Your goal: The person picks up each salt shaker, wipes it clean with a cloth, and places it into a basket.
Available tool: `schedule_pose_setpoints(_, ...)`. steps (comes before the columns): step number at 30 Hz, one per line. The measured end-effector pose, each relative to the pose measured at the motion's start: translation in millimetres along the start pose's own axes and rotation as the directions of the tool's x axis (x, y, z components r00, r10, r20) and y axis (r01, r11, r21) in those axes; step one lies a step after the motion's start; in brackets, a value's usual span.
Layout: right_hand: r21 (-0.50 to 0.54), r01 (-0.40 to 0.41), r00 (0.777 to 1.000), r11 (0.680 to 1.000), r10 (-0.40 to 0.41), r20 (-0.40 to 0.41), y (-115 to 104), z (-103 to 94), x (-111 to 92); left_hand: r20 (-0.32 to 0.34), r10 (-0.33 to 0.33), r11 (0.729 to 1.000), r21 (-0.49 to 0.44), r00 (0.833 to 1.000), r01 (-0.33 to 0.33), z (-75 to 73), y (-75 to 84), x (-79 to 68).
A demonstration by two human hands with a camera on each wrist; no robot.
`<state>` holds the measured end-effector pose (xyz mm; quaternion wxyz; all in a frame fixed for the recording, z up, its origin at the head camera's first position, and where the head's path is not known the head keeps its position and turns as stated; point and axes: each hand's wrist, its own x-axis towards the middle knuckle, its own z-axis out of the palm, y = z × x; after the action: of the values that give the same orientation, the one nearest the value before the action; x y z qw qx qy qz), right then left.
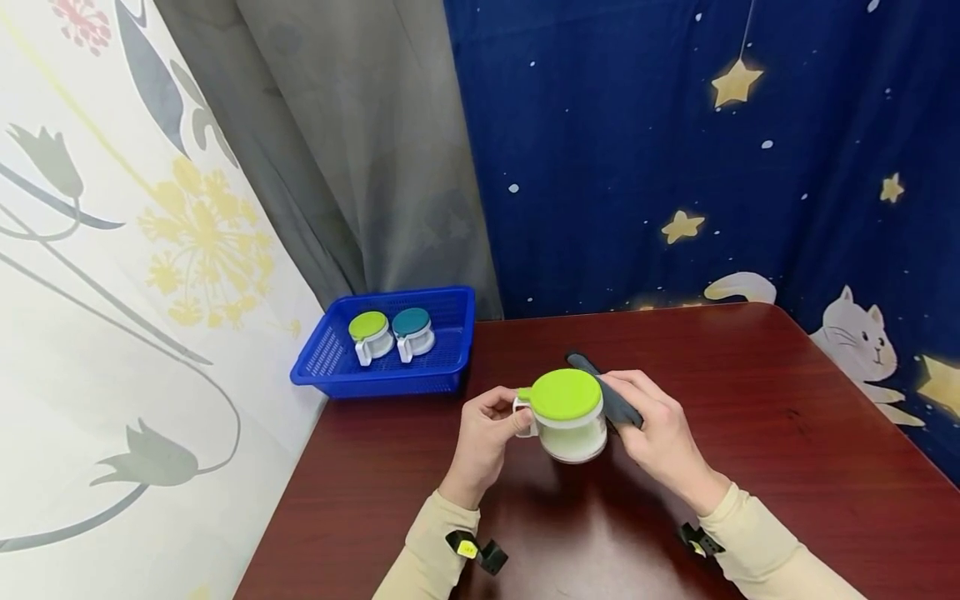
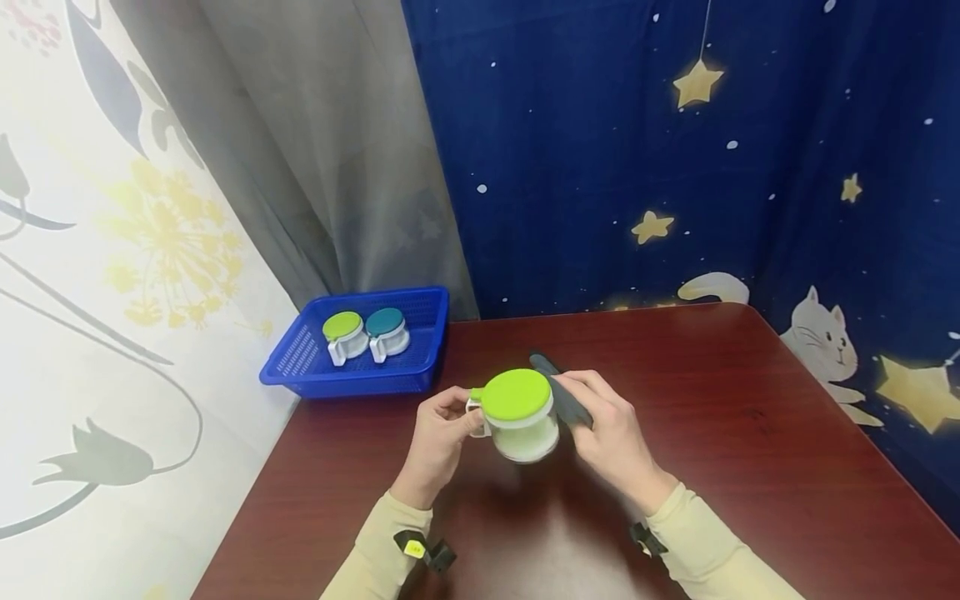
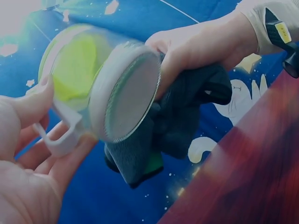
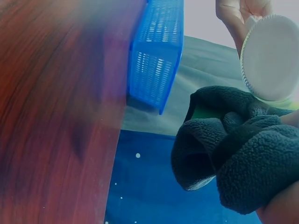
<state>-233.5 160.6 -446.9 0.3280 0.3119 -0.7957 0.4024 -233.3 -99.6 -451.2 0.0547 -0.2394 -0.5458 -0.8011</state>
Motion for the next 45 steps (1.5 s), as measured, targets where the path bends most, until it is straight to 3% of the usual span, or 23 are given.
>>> schedule_pose_setpoints(5, -0.045, -0.049, 0.998, 0.998, 0.050, 0.025, 1.1, -0.1, -4.9, -0.109, 0.001, 1.000, 0.021, 0.994, 0.001, 3.8, 1.1, -0.4)
schedule_pose_setpoints(10, -0.058, -0.085, 0.996, 0.995, 0.088, 0.035, -0.3, -0.2, -6.8, -0.225, 0.012, 1.000, 0.024, 0.974, -0.006, 5.9, 3.1, 1.9)
schedule_pose_setpoints(21, -0.081, 0.002, 1.000, 0.997, -0.003, -0.008, -3.6, 4.7, -11.2, -0.382, 0.035, 0.989, 0.148, 0.923, 0.024, 10.6, 4.0, 1.7)
schedule_pose_setpoints(24, -0.073, 0.016, 1.000, 0.997, -0.017, -0.012, -5.6, 5.7, -11.3, -0.380, 0.022, 0.981, 0.188, 0.925, 0.054, 11.1, 3.6, 1.2)
schedule_pose_setpoints(30, -0.051, 0.021, 0.998, 0.998, -0.024, -0.056, -6.4, 5.5, -10.3, -0.315, -0.018, 0.948, 0.297, 0.949, 0.116, 14.0, 7.2, -0.8)
schedule_pose_setpoints(36, -0.055, -0.011, 0.999, 0.998, 0.010, -0.032, -5.4, 5.3, -11.6, -0.267, 0.022, 0.909, 0.406, 0.964, 0.091, 18.5, 14.1, -3.6)
schedule_pose_setpoints(39, -0.056, -0.028, 0.999, 0.998, 0.027, -0.017, -5.8, 5.3, -13.4, -0.261, 0.050, 0.893, 0.444, 0.964, 0.074, 22.1, 17.4, -6.0)
schedule_pose_setpoints(45, -0.028, -0.025, 0.999, 0.999, 0.024, -0.026, -10.0, 6.2, -12.3, -0.291, 0.115, 0.861, 0.506, 0.950, 0.051, 27.5, 15.4, -6.9)
